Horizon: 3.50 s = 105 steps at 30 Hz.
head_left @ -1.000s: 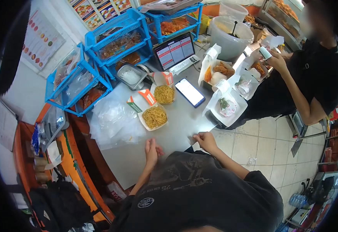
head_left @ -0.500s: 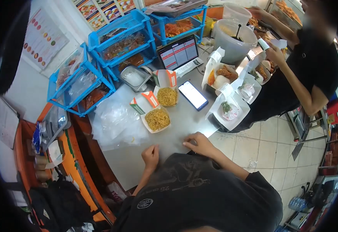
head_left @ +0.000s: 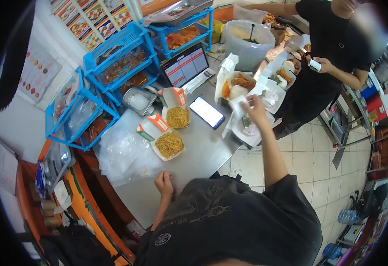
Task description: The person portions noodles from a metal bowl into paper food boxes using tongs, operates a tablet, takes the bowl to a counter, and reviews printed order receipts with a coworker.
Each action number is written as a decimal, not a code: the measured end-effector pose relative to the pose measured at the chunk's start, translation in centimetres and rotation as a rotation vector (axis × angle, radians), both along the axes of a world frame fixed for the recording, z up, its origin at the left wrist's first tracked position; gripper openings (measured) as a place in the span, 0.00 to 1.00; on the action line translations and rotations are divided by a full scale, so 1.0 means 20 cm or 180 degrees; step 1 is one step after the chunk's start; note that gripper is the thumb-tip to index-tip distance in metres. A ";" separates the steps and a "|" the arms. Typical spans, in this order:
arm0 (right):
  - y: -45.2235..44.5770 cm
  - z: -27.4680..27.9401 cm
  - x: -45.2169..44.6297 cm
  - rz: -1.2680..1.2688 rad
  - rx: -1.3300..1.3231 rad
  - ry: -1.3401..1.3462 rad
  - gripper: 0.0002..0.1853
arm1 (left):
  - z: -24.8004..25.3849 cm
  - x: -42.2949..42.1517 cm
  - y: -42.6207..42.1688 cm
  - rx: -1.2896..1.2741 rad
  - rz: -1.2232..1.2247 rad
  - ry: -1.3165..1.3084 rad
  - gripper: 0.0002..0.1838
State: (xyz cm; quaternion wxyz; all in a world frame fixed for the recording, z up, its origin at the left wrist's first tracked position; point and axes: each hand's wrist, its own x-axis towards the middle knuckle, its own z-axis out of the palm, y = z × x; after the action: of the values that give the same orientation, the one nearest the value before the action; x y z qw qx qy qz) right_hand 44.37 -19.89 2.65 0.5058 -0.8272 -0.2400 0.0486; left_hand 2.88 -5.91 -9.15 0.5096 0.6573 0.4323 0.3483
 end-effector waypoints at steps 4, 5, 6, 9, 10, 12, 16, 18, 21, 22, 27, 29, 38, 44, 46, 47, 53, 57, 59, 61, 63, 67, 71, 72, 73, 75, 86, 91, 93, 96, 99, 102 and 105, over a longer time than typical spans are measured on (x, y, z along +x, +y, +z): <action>0.10 0.37 -0.59 0.1472 0.0689 -0.0256 0.06 | 0.24 0.07 0.06 -0.1148 -0.1551 -0.0168 0.17; 0.11 0.36 -0.73 0.1771 0.0872 0.0159 0.05 | 0.37 0.14 0.05 -0.1019 -0.2184 -0.0309 0.18; 0.13 0.33 -0.83 0.2152 0.1101 0.0254 0.04 | 0.44 0.21 0.03 -0.0873 -0.2806 -0.0470 0.20; 0.12 0.30 -0.98 0.2668 0.0735 0.1264 0.05 | 0.47 0.31 -0.03 -0.1420 -0.2926 -0.1620 0.25; 0.12 0.28 -1.00 0.2614 0.0779 0.1441 0.05 | 0.49 0.35 -0.04 -0.1527 -0.2826 -0.1828 0.27; 0.10 0.32 -1.01 0.2578 0.0764 0.1475 0.04 | 0.55 0.43 -0.05 -0.1553 -0.2197 -0.1683 0.30; 0.09 0.34 -1.03 0.2310 0.0888 0.1436 0.04 | 0.77 0.46 -0.04 -0.1978 -0.1858 -0.2161 0.26; 0.08 0.36 -1.05 0.2360 0.0780 0.1871 0.04 | 0.88 0.47 -0.04 -0.1751 -0.1654 -0.2182 0.25; 0.10 0.34 -1.09 0.2503 0.1043 0.2012 0.07 | 0.99 0.48 -0.02 -0.1689 -0.1718 -0.2682 0.25; 0.10 0.35 -1.11 0.2520 0.1095 0.2012 0.09 | 1.02 0.47 -0.01 -0.1806 -0.1719 -0.2815 0.25; 0.10 0.48 -1.19 0.2629 0.1188 0.1899 0.19 | 1.08 0.44 0.06 -0.2264 -0.1526 -0.3719 0.26; 0.10 0.51 -1.21 0.2684 0.1093 0.1844 0.22 | 1.12 0.41 0.09 -0.2278 -0.1497 -0.3788 0.30; 0.08 0.52 -1.24 0.2799 0.0985 0.1426 0.20 | 1.17 0.35 0.12 -0.1911 -0.1554 -0.3877 0.34; 0.08 0.54 -1.26 0.2792 0.0978 0.1423 0.20 | 1.17 0.33 0.13 -0.2130 -0.1634 -0.3987 0.31; 0.08 0.54 -1.26 0.2788 0.0973 0.1410 0.20 | 1.18 0.33 0.14 -0.2126 -0.1646 -0.3982 0.30; 0.08 0.54 -1.27 0.2774 0.0985 0.1397 0.20 | 1.18 0.33 0.14 -0.2130 -0.1652 -0.3986 0.30; 0.08 0.53 -1.26 0.2712 0.0904 0.1364 0.20 | 1.16 0.34 0.17 -0.2273 -0.1835 -0.4130 0.30; 0.07 0.55 -1.27 0.2606 0.0879 0.1314 0.20 | 1.15 0.34 0.21 -0.2540 -0.1936 -0.4111 0.29; 0.06 0.53 -1.27 0.2503 0.0773 0.1298 0.20 | 1.15 0.34 0.22 -0.2692 -0.1848 -0.3980 0.29; 0.05 0.52 -1.28 0.2401 0.0519 0.1066 0.19 | 1.13 0.35 0.24 -0.2558 -0.1932 -0.3937 0.29; 0.03 0.51 -1.28 0.2331 0.0522 0.0363 0.19 | 1.13 0.37 0.22 -0.2526 -0.2022 -0.3996 0.30; 0.00 0.57 -1.30 0.2542 0.0662 -0.0101 0.28 | 1.07 0.37 0.24 -0.2677 -0.2381 -0.4151 0.28; -0.04 0.59 -1.33 0.2554 0.0284 0.0216 0.32 | 0.98 0.36 0.25 -0.2950 -0.2542 -0.3903 0.24; -0.05 0.57 -1.33 0.2578 0.0178 0.0221 0.32 | 0.96 0.36 0.25 -0.2700 -0.2428 -0.3538 0.23; -0.06 0.55 -1.33 0.2577 0.0196 0.0231 0.32 | 0.95 0.37 0.24 -0.2432 -0.2293 -0.3190 0.23; -0.06 0.53 -1.32 0.2630 0.0211 0.0263 0.32 | 0.93 0.38 0.24 -0.2080 -0.2093 -0.2692 0.22; -0.14 0.40 -0.83 0.3356 0.0889 0.1156 0.34 | 1.00 0.69 0.12 -0.1967 -0.1463 -0.3207 0.25; -0.23 0.48 -0.56 0.3398 -0.0769 0.0011 0.41 | 0.98 1.00 0.00 -0.1531 -0.0494 -0.2903 0.17; -0.24 0.38 -0.51 0.3486 -0.0579 -0.0411 0.42 | 0.75 0.99 0.12 -0.1606 -0.1569 -0.3636 0.15; -0.25 0.40 -0.41 0.3619 -0.0708 -0.0578 0.42 | 0.69 1.07 0.10 -0.1733 -0.1533 -0.3937 0.15; -0.24 0.42 -0.33 0.3530 -0.0510 -0.0339 0.41 | 1.10 1.28 -0.21 -0.2576 0.0669 -0.2606 0.15; -0.21 0.37 -0.30 0.3432 -0.0079 -0.0124 0.36 | 0.85 1.25 -0.28 -0.2070 -0.0378 -0.2686 0.11; -0.13 0.37 -0.28 0.3343 0.0509 -0.0591 0.28 | 0.86 1.15 -0.18 -0.1785 -0.0004 -0.2878 0.12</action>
State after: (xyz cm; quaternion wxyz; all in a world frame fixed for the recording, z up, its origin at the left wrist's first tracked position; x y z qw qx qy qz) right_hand 38.73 -22.47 10.00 0.4516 -0.5556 -0.6679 0.2032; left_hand 25.96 -9.45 8.01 0.8015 0.2804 0.2456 0.4676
